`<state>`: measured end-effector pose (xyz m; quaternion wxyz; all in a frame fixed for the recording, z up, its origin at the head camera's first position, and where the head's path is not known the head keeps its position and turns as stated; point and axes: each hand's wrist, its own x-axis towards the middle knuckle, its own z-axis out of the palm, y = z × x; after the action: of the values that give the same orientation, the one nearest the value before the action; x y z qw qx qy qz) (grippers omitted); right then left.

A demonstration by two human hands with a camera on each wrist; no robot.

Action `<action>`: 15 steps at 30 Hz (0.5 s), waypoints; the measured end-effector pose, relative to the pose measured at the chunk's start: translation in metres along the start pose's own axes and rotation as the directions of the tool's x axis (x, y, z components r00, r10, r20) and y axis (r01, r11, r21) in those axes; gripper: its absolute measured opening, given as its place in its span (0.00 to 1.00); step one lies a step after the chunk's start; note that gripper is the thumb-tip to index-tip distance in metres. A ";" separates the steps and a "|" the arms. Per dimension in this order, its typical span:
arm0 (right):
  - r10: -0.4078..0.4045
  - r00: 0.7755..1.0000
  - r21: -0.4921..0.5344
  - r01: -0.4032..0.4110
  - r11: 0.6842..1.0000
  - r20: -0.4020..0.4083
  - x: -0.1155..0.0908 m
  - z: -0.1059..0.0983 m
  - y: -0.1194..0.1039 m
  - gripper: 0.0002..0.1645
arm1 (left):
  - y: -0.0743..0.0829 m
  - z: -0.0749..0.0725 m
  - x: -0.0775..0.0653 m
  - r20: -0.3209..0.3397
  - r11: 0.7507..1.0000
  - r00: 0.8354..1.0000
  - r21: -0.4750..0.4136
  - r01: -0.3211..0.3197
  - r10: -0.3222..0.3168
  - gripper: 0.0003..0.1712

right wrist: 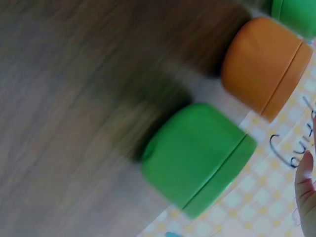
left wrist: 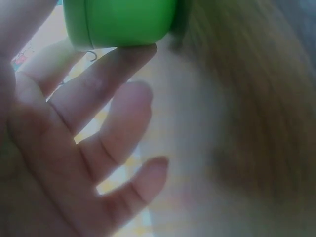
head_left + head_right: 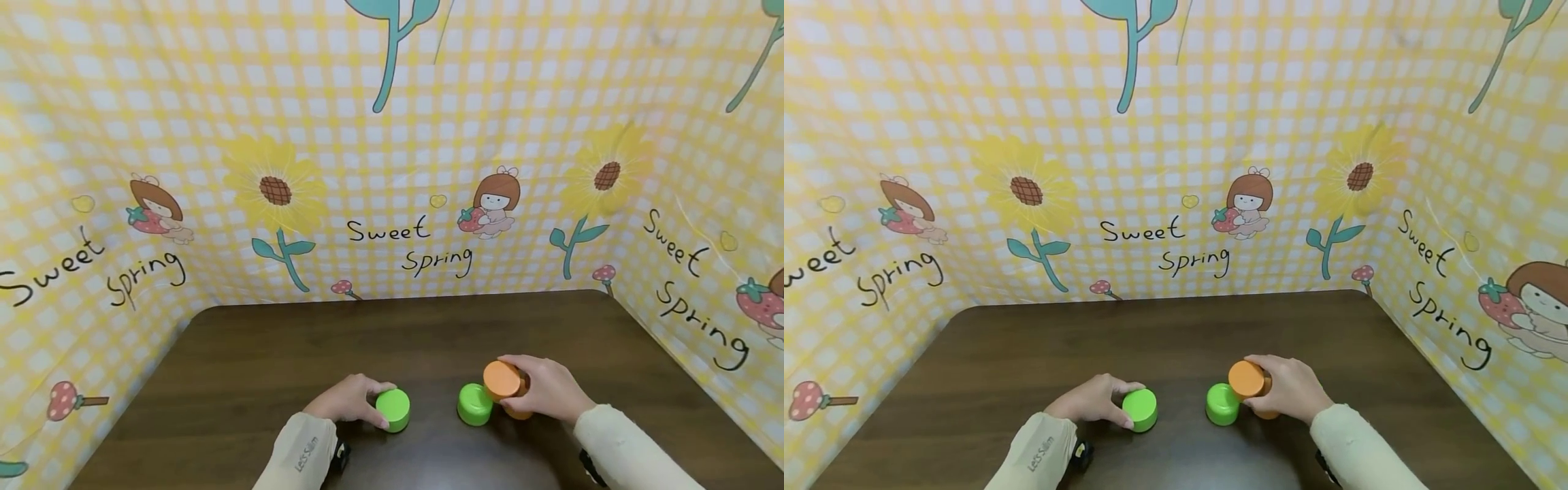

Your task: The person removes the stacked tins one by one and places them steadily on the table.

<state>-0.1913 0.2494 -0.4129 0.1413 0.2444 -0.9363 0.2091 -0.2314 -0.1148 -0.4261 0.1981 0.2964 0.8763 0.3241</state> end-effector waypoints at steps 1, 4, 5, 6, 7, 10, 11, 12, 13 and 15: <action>0.008 1.000 -0.003 -0.008 1.000 -0.006 -0.002 -0.001 0.001 0.36 | 0.000 0.000 0.000 0.000 1.000 1.000 0.000 -0.001 0.001 0.36; 0.048 0.999 -0.003 -0.048 0.999 -0.004 -0.007 -0.008 0.006 0.37 | 0.002 0.002 0.000 0.004 1.000 1.000 -0.007 0.010 -0.010 0.37; 0.061 0.998 0.003 -0.061 0.998 0.003 -0.009 -0.010 0.008 0.37 | 0.002 0.002 0.000 0.004 1.000 1.000 -0.009 0.015 -0.015 0.37; 0.079 0.997 0.011 -0.079 0.997 0.009 -0.011 -0.013 0.010 0.37 | 0.002 0.002 0.000 0.003 1.000 1.000 -0.012 0.020 -0.020 0.37; 0.100 0.995 0.017 -0.100 0.995 0.019 -0.012 -0.015 0.012 0.38 | 0.002 0.002 0.000 0.002 1.000 1.000 -0.013 0.023 -0.023 0.37; 0.143 0.989 0.030 -0.145 0.989 0.035 -0.016 -0.021 0.016 0.38 | 0.002 0.002 -0.001 -0.004 1.000 1.000 -0.011 0.027 -0.027 0.37; 0.154 0.987 0.029 -0.156 0.987 0.034 -0.018 -0.023 0.018 0.38 | 0.002 0.002 -0.001 -0.006 1.000 1.000 -0.010 0.027 -0.027 0.37; 0.163 0.986 0.023 -0.164 0.986 0.031 -0.019 -0.024 0.019 0.38 | 0.002 0.001 -0.001 -0.008 1.000 1.000 -0.010 0.024 -0.024 0.37; 0.168 0.985 0.013 -0.168 0.986 0.029 -0.020 -0.026 0.021 0.38 | 0.002 0.001 -0.001 -0.009 1.000 1.000 -0.011 0.023 -0.023 0.37; 0.171 0.985 -0.007 -0.170 0.985 0.025 -0.023 -0.029 0.024 0.39 | 0.002 0.000 -0.002 -0.011 1.000 1.000 -0.012 0.020 -0.020 0.36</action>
<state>-0.1794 0.2912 -0.4036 0.1114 0.1657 -0.9560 0.2148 -0.2291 -0.1148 -0.4248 0.1981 0.2847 0.8783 0.3291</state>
